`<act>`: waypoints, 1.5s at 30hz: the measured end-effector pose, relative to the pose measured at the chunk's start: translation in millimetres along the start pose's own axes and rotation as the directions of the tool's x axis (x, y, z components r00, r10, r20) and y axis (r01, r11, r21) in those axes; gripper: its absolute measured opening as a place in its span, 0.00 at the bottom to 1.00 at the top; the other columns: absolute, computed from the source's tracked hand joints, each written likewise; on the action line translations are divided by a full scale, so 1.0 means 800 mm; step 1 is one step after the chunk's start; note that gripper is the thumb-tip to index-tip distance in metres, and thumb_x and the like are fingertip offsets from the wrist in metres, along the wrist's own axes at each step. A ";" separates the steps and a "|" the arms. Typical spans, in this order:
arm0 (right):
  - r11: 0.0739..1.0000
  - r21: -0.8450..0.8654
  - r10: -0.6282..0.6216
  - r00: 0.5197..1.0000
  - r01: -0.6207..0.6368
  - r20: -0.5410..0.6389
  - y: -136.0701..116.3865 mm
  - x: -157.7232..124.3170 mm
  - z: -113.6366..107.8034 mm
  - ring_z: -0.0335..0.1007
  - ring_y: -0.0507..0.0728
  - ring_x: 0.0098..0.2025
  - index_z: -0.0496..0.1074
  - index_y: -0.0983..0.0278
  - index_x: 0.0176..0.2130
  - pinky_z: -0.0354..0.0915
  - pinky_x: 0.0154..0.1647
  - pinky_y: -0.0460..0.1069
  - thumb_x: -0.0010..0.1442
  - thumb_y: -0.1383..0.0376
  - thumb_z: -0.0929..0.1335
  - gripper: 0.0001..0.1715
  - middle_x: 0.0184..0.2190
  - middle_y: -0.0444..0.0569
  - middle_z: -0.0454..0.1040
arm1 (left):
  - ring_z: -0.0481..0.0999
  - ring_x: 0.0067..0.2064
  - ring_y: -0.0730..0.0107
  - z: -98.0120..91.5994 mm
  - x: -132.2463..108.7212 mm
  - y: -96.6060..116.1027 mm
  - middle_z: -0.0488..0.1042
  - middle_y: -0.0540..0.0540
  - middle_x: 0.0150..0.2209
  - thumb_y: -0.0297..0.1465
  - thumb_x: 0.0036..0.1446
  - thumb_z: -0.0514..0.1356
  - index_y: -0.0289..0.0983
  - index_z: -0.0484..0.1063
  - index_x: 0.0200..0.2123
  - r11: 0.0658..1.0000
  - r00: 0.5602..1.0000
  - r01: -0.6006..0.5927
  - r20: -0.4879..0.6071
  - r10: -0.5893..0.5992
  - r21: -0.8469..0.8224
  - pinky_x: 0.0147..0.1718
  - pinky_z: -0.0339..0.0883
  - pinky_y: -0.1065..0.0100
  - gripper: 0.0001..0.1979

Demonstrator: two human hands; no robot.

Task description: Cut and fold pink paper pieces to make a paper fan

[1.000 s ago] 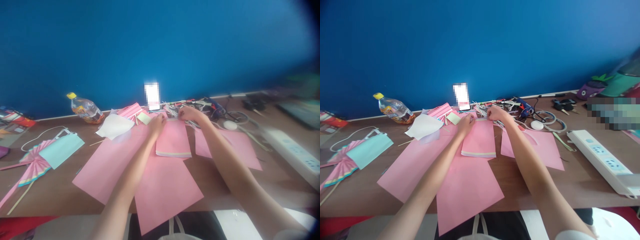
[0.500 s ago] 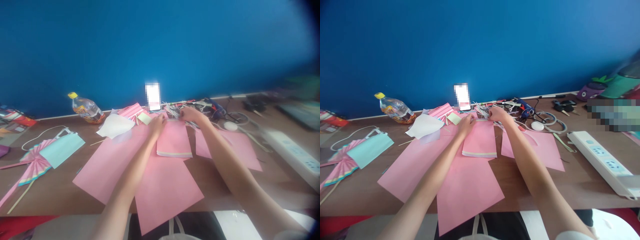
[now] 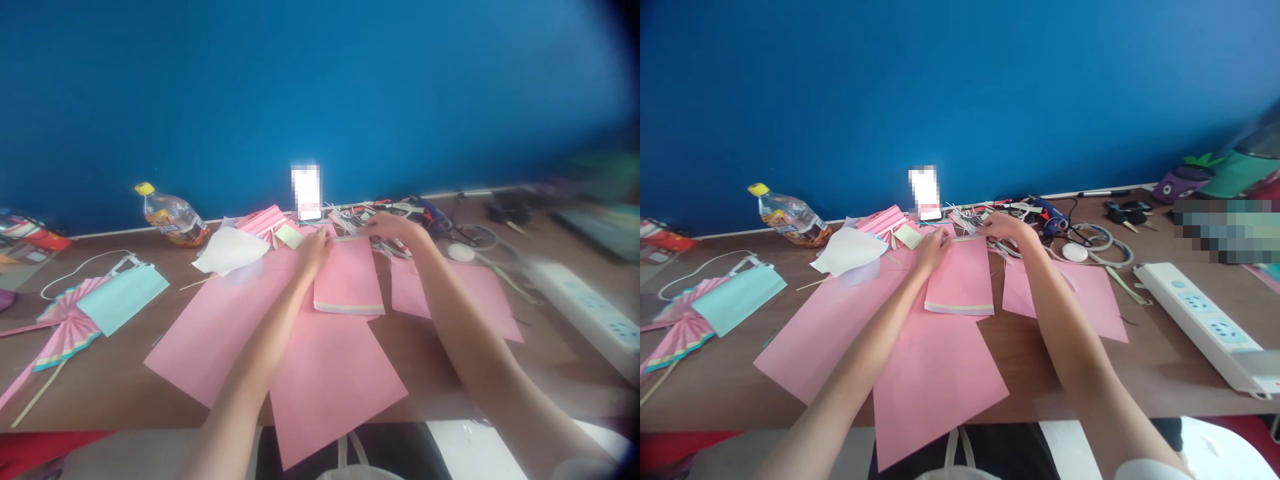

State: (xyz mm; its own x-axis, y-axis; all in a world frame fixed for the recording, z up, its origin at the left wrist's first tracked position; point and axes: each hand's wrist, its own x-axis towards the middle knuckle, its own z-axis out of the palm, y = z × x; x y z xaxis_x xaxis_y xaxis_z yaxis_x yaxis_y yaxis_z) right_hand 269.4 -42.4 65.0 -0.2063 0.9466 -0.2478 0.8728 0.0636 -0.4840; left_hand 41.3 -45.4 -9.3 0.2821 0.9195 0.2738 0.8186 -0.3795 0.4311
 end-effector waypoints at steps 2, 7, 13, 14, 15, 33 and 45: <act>1.000 0.009 -0.031 0.999 0.030 0.037 -0.006 -0.005 -0.002 0.55 0.49 0.18 0.72 0.65 0.27 0.52 0.22 0.48 0.52 0.57 0.68 0.13 0.21 0.46 0.69 | 0.72 0.42 0.60 0.000 0.000 -0.001 0.75 0.43 0.38 0.36 0.64 0.49 0.40 0.66 0.42 1.000 1.000 -0.001 -0.001 0.001 -0.007 0.36 0.59 0.65 0.10; 0.997 -0.008 -0.080 0.997 0.080 -0.007 -0.026 -0.020 -0.009 0.55 0.49 0.19 0.73 0.65 0.29 0.51 0.23 0.47 0.50 0.61 0.68 0.09 0.20 0.44 0.68 | 0.71 0.42 0.61 -0.004 -0.003 0.000 0.73 0.43 0.38 0.36 0.64 0.48 0.40 0.67 0.43 0.999 1.000 -0.022 0.005 0.022 -0.029 0.38 0.61 0.64 0.11; 0.979 -0.068 -0.194 0.980 0.191 -0.039 -0.038 -0.023 -0.015 0.55 0.50 0.22 0.71 0.64 0.28 0.50 0.26 0.47 0.52 0.62 0.66 0.07 0.20 0.42 0.64 | 0.64 0.52 0.56 -0.024 -0.003 0.007 0.66 0.40 0.48 0.42 0.63 0.48 0.42 0.68 0.51 0.996 0.987 -0.047 -0.151 0.058 0.074 0.52 0.57 0.58 0.19; 0.975 -0.084 -0.211 0.976 0.207 -0.045 -0.038 -0.022 -0.015 0.55 0.50 0.23 0.71 0.64 0.28 0.50 0.26 0.47 0.52 0.63 0.66 0.07 0.21 0.42 0.64 | 0.63 0.53 0.55 -0.029 -0.001 0.007 0.65 0.39 0.51 0.44 0.63 0.48 0.43 0.66 0.54 0.995 0.986 -0.039 -0.156 0.052 0.087 0.53 0.56 0.57 0.21; 0.971 -0.096 -0.226 0.973 0.221 -0.052 -0.038 -0.021 -0.015 0.56 0.50 0.23 0.70 0.64 0.28 0.49 0.27 0.47 0.52 0.63 0.66 0.07 0.21 0.42 0.65 | 0.62 0.54 0.53 -0.034 0.001 0.006 0.64 0.39 0.53 0.45 0.62 0.48 0.44 0.64 0.56 0.995 0.987 -0.041 -0.148 0.054 0.087 0.53 0.55 0.56 0.23; 0.971 0.103 -0.174 0.937 0.214 -0.301 -0.046 -0.006 0.000 0.54 0.50 0.24 0.76 0.67 0.33 0.51 0.26 0.46 0.50 0.57 0.67 0.17 0.21 0.43 0.66 | 0.67 0.29 0.72 -0.052 0.009 -0.007 0.69 0.49 0.28 0.40 0.55 0.56 0.34 0.72 0.31 0.804 0.945 -0.045 0.235 0.226 -0.592 0.31 0.57 0.70 0.14; 0.951 0.213 -0.148 0.933 0.225 -0.327 -0.061 -0.007 0.009 0.55 0.49 0.25 0.71 0.68 0.26 0.52 0.25 0.46 0.48 0.55 0.68 0.17 0.22 0.45 0.67 | 0.67 0.30 0.73 -0.020 0.003 0.000 0.69 0.49 0.28 0.43 0.55 0.58 0.33 0.69 0.33 0.610 0.965 0.096 0.224 0.137 -0.787 0.29 0.58 0.71 0.16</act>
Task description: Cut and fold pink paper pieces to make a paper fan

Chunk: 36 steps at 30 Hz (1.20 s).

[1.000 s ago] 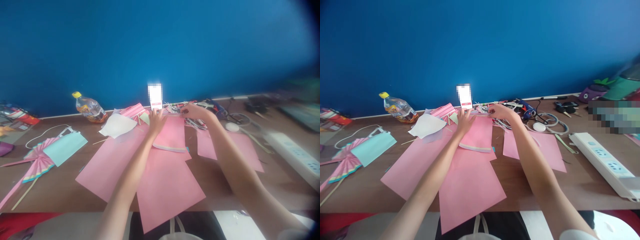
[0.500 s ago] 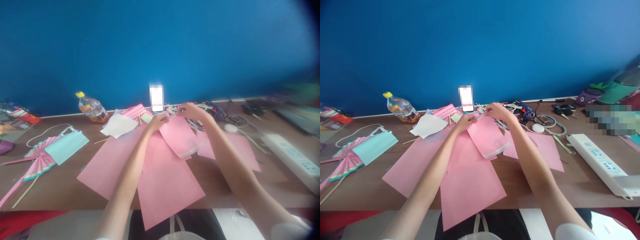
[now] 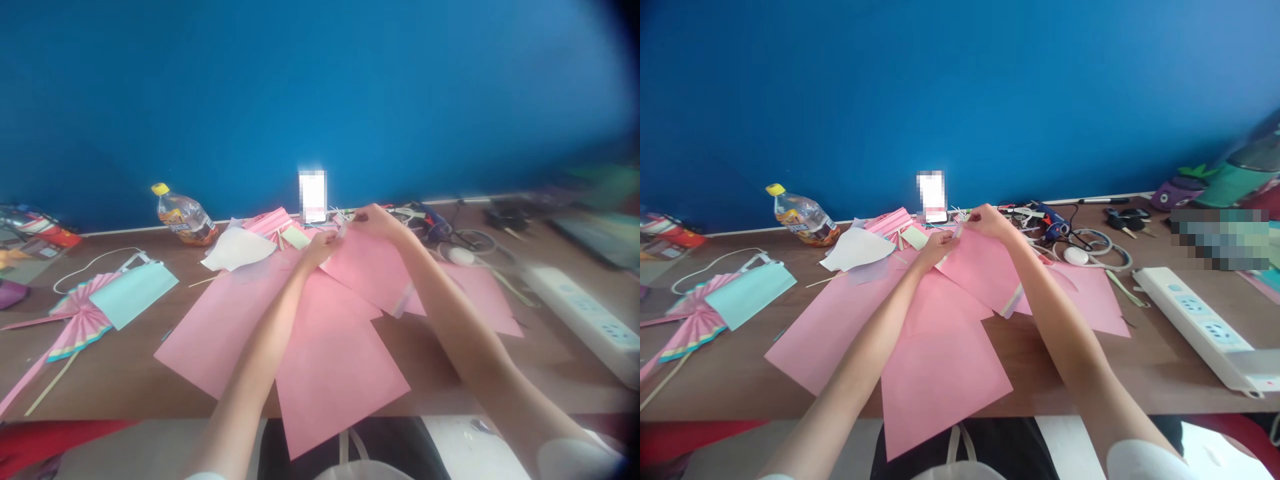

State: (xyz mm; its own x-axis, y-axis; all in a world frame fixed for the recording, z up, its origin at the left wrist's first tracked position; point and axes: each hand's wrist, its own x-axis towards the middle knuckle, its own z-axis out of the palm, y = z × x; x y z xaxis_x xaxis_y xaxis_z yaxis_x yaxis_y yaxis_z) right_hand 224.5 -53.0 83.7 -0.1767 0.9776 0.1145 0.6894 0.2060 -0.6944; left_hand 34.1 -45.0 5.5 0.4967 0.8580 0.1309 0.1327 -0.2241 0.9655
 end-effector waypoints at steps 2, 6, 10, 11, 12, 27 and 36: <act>1.000 0.021 -0.017 1.000 0.017 0.006 0.003 0.002 0.001 0.57 0.50 0.27 0.71 0.68 0.26 0.53 0.27 0.46 0.47 0.57 0.67 0.15 0.23 0.46 0.68 | 0.69 0.32 0.71 0.002 -0.002 0.000 0.70 0.48 0.30 0.43 0.55 0.58 0.34 0.69 0.36 0.999 1.000 -0.003 -0.004 0.003 -0.032 0.31 0.60 0.70 0.16; 0.996 0.028 -0.085 0.994 0.083 0.062 0.000 0.002 0.006 0.55 0.50 0.26 0.68 0.67 0.24 0.52 0.26 0.46 0.48 0.60 0.64 0.11 0.22 0.44 0.65 | 0.67 0.30 0.72 -0.001 -0.005 0.004 0.69 0.49 0.27 0.44 0.56 0.57 0.34 0.70 0.35 0.999 1.000 -0.016 -0.013 0.015 -0.031 0.30 0.60 0.70 0.17; 0.994 0.006 -0.112 0.994 0.112 0.017 0.005 0.005 0.013 0.53 0.49 0.26 0.65 0.67 0.23 0.50 0.26 0.46 0.48 0.62 0.63 0.09 0.21 0.44 0.64 | 0.67 0.30 0.72 -0.005 -0.006 0.002 0.69 0.50 0.28 0.45 0.57 0.56 0.35 0.71 0.36 1.000 1.000 0.024 0.003 -0.024 -0.018 0.31 0.60 0.70 0.18; 0.995 -0.006 -0.099 0.995 0.099 -0.011 0.009 0.007 0.013 0.53 0.50 0.26 0.65 0.66 0.23 0.50 0.26 0.46 0.48 0.62 0.63 0.09 0.21 0.44 0.64 | 0.68 0.31 0.72 -0.006 -0.005 0.000 0.70 0.50 0.29 0.45 0.57 0.56 0.35 0.71 0.38 0.999 0.999 0.036 0.009 -0.036 -0.016 0.32 0.60 0.70 0.18; 0.997 -0.018 -0.077 0.996 0.076 -0.042 0.015 0.009 0.012 0.54 0.50 0.26 0.65 0.66 0.23 0.50 0.26 0.46 0.48 0.62 0.63 0.09 0.21 0.44 0.63 | 0.69 0.32 0.71 -0.007 -0.004 -0.001 0.71 0.49 0.30 0.45 0.57 0.56 0.35 0.72 0.40 0.999 0.999 0.042 0.014 -0.042 -0.020 0.33 0.61 0.70 0.18; 0.999 -0.024 0.038 0.944 -0.048 -0.327 0.040 0.018 0.011 0.64 0.54 0.31 0.72 0.65 0.32 0.57 0.31 0.47 0.49 0.62 0.65 0.11 0.30 0.49 0.74 | 0.75 0.36 0.66 -0.011 -0.004 -0.005 0.76 0.44 0.35 0.38 0.56 0.58 0.39 0.57 0.62 0.997 0.995 0.034 0.099 -0.026 -0.073 0.39 0.67 0.65 0.31; 0.966 0.215 0.201 0.942 -0.145 -0.268 0.058 0.024 0.010 0.62 0.54 0.29 0.70 0.65 0.31 0.58 0.27 0.47 0.48 0.57 0.67 0.14 0.26 0.48 0.70 | 0.71 0.35 0.69 -0.015 -0.001 -0.012 0.71 0.46 0.34 0.37 0.59 0.54 0.40 0.56 0.63 0.999 0.999 0.028 0.043 -0.030 0.046 0.39 0.66 0.66 0.29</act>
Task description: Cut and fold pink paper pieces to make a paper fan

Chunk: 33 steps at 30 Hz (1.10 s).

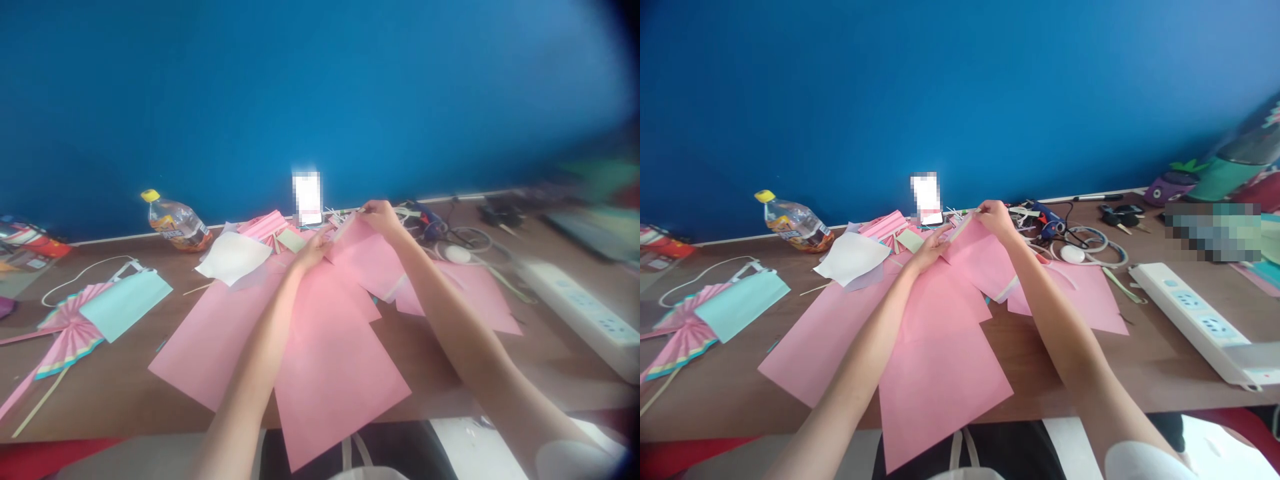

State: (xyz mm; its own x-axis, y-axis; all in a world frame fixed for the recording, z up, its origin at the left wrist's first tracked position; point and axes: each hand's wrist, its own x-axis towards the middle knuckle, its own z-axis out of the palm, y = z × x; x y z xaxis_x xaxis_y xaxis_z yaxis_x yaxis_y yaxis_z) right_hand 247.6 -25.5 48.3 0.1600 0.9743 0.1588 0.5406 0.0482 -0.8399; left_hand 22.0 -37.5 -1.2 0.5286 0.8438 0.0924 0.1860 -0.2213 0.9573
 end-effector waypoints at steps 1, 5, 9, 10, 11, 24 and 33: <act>1.000 0.000 0.010 1.000 -0.010 -0.001 0.001 0.001 0.000 0.62 0.54 0.29 0.70 0.65 0.31 0.58 0.27 0.47 0.48 0.57 0.67 0.14 0.26 0.48 0.70 | 0.71 0.33 0.69 0.000 -0.001 0.002 0.71 0.47 0.33 0.36 0.59 0.54 0.41 0.55 0.63 1.000 1.000 0.009 0.004 -0.009 0.012 0.38 0.66 0.67 0.29; 0.999 -0.049 0.011 1.000 -0.011 -0.005 0.003 0.001 0.001 0.62 0.54 0.28 0.70 0.65 0.32 0.58 0.28 0.48 0.49 0.57 0.66 0.14 0.27 0.49 0.70 | 0.70 0.33 0.71 -0.002 -0.005 0.005 0.70 0.47 0.33 0.33 0.58 0.54 0.42 0.55 0.63 1.000 1.000 0.008 0.006 -0.008 -0.002 0.37 0.65 0.67 0.29; 0.999 -0.050 0.001 1.000 -0.001 -0.007 0.005 0.002 0.002 0.62 0.54 0.28 0.70 0.65 0.32 0.59 0.28 0.48 0.50 0.57 0.66 0.14 0.26 0.49 0.70 | 0.71 0.35 0.70 -0.005 -0.002 -0.001 0.71 0.46 0.36 0.32 0.56 0.54 0.42 0.53 0.64 0.999 0.999 0.036 0.015 -0.036 -0.027 0.40 0.65 0.66 0.32; 0.999 -0.038 0.002 1.000 -0.003 -0.019 0.005 0.002 0.002 0.62 0.54 0.28 0.70 0.65 0.32 0.59 0.28 0.48 0.49 0.58 0.66 0.13 0.26 0.49 0.70 | 0.71 0.36 0.69 -0.005 -0.001 -0.003 0.72 0.46 0.38 0.32 0.56 0.55 0.42 0.52 0.64 0.999 0.999 0.041 0.015 -0.040 -0.035 0.41 0.65 0.65 0.32; 1.000 -0.019 0.002 0.999 -0.003 -0.040 0.005 0.002 0.002 0.62 0.54 0.28 0.69 0.65 0.31 0.58 0.27 0.48 0.49 0.58 0.66 0.12 0.26 0.49 0.70 | 0.72 0.38 0.68 -0.005 0.001 -0.004 0.72 0.45 0.39 0.32 0.55 0.55 0.41 0.52 0.64 0.998 0.999 0.039 0.014 -0.038 -0.049 0.43 0.65 0.64 0.33; 0.990 0.118 -0.078 0.996 0.074 0.031 -0.041 -0.023 0.001 0.60 0.52 0.24 0.69 0.63 0.34 0.55 0.24 0.47 0.47 0.62 0.68 0.12 0.22 0.44 0.68 | 0.69 0.34 0.67 0.007 0.002 0.002 0.72 0.48 0.28 0.37 0.53 0.57 0.33 0.73 0.33 0.994 0.990 0.089 -0.103 -0.094 -0.059 0.36 0.61 0.68 0.13; 0.986 0.011 -0.164 0.981 0.164 0.106 -0.043 -0.023 0.005 0.56 0.51 0.21 0.71 0.62 0.42 0.52 0.22 0.47 0.46 0.63 0.69 0.20 0.19 0.41 0.64 | 0.60 0.27 0.75 0.005 0.003 0.001 0.62 0.52 0.23 0.37 0.52 0.58 0.34 0.69 0.27 0.996 0.992 0.065 -0.102 -0.071 -0.061 0.29 0.52 0.70 0.11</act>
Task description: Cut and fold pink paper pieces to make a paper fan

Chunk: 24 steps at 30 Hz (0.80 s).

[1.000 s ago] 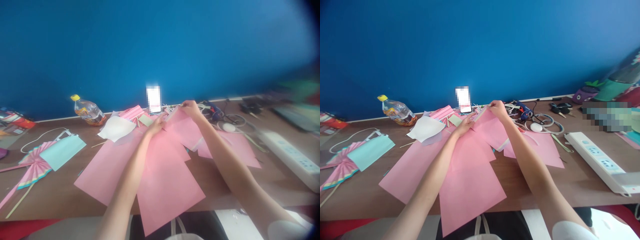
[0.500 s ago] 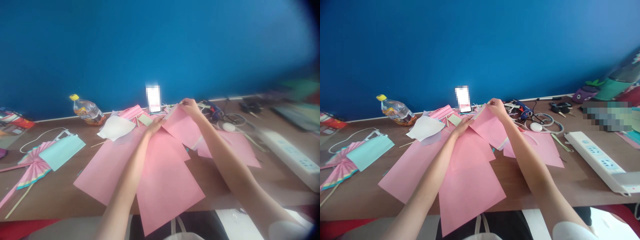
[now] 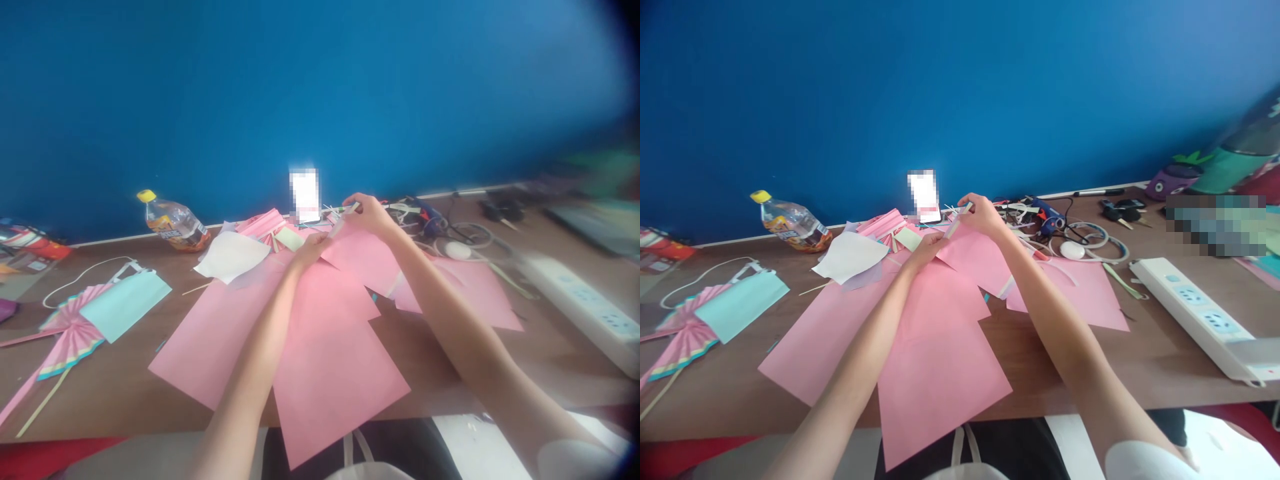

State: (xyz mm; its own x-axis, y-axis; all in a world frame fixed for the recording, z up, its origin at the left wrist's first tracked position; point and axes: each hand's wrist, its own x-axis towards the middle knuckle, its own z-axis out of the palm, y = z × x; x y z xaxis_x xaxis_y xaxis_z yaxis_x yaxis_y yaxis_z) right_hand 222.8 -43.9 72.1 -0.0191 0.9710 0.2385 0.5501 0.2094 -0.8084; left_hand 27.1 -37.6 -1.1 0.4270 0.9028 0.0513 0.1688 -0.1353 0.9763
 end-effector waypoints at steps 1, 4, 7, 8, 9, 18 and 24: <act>1.000 -0.001 -0.001 1.000 0.001 -0.008 0.002 0.001 0.001 0.56 0.51 0.21 0.71 0.63 0.41 0.52 0.22 0.47 0.46 0.63 0.69 0.20 0.19 0.41 0.64 | 0.61 0.27 0.74 0.000 0.000 0.000 0.63 0.52 0.23 0.37 0.51 0.58 0.34 0.70 0.27 1.000 1.000 0.013 0.003 -0.013 -0.022 0.30 0.53 0.70 0.10; 1.000 0.001 0.014 0.999 -0.014 -0.042 0.009 0.004 0.003 0.57 0.51 0.21 0.71 0.62 0.41 0.52 0.22 0.47 0.45 0.63 0.69 0.20 0.19 0.41 0.65 | 0.63 0.28 0.74 0.001 0.000 0.000 0.66 0.51 0.24 0.35 0.51 0.57 0.34 0.71 0.30 0.997 1.000 0.031 0.002 -0.031 -0.070 0.31 0.54 0.70 0.09; 1.000 0.003 0.030 0.997 -0.030 -0.064 0.014 0.005 0.005 0.58 0.52 0.21 0.71 0.63 0.40 0.53 0.22 0.47 0.44 0.63 0.70 0.20 0.19 0.42 0.66 | 0.64 0.28 0.74 0.001 0.002 -0.001 0.67 0.51 0.25 0.36 0.51 0.57 0.34 0.72 0.31 0.998 1.000 0.026 0.002 -0.026 -0.056 0.31 0.55 0.70 0.10; 0.999 0.005 0.033 0.997 -0.033 -0.067 0.015 0.005 0.006 0.59 0.52 0.21 0.71 0.63 0.40 0.53 0.22 0.47 0.43 0.63 0.70 0.20 0.19 0.42 0.66 | 0.64 0.29 0.73 0.001 0.003 -0.001 0.67 0.51 0.25 0.36 0.51 0.57 0.34 0.72 0.32 0.998 1.000 0.028 0.008 -0.027 -0.051 0.31 0.55 0.70 0.11; 0.999 0.007 0.036 0.997 -0.036 -0.070 0.016 0.005 0.006 0.59 0.52 0.21 0.71 0.62 0.40 0.53 0.22 0.47 0.43 0.64 0.70 0.20 0.19 0.42 0.66 | 0.65 0.29 0.73 0.001 0.003 -0.002 0.68 0.51 0.26 0.36 0.51 0.56 0.34 0.73 0.33 0.998 1.000 0.027 0.017 -0.026 -0.051 0.32 0.56 0.70 0.11; 0.999 -0.005 0.053 0.995 -0.053 -0.088 0.022 0.009 0.004 0.58 0.52 0.21 0.72 0.62 0.42 0.53 0.21 0.47 0.44 0.63 0.70 0.22 0.18 0.41 0.65 | 0.66 0.30 0.72 0.000 0.001 0.002 0.68 0.50 0.25 0.32 0.52 0.56 0.34 0.73 0.31 0.999 1.000 -0.001 0.010 0.001 -0.032 0.32 0.59 0.70 0.09; 0.998 -0.044 0.043 0.996 -0.046 -0.076 0.014 0.006 0.001 0.58 0.53 0.22 0.72 0.62 0.42 0.53 0.22 0.47 0.45 0.63 0.69 0.21 0.19 0.42 0.67 | 0.67 0.31 0.72 0.000 0.001 0.004 0.68 0.51 0.25 0.34 0.52 0.57 0.34 0.72 0.31 0.998 0.999 0.038 -0.006 -0.038 -0.060 0.33 0.59 0.70 0.09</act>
State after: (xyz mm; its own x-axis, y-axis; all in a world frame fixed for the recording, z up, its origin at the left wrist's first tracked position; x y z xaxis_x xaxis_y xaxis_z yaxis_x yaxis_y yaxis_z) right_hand 228.0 -37.0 64.1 0.0680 0.9673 0.2442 0.5868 0.1592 -0.7940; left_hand 28.2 -37.2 2.1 0.4147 0.9098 0.0154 0.1314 -0.0767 0.9884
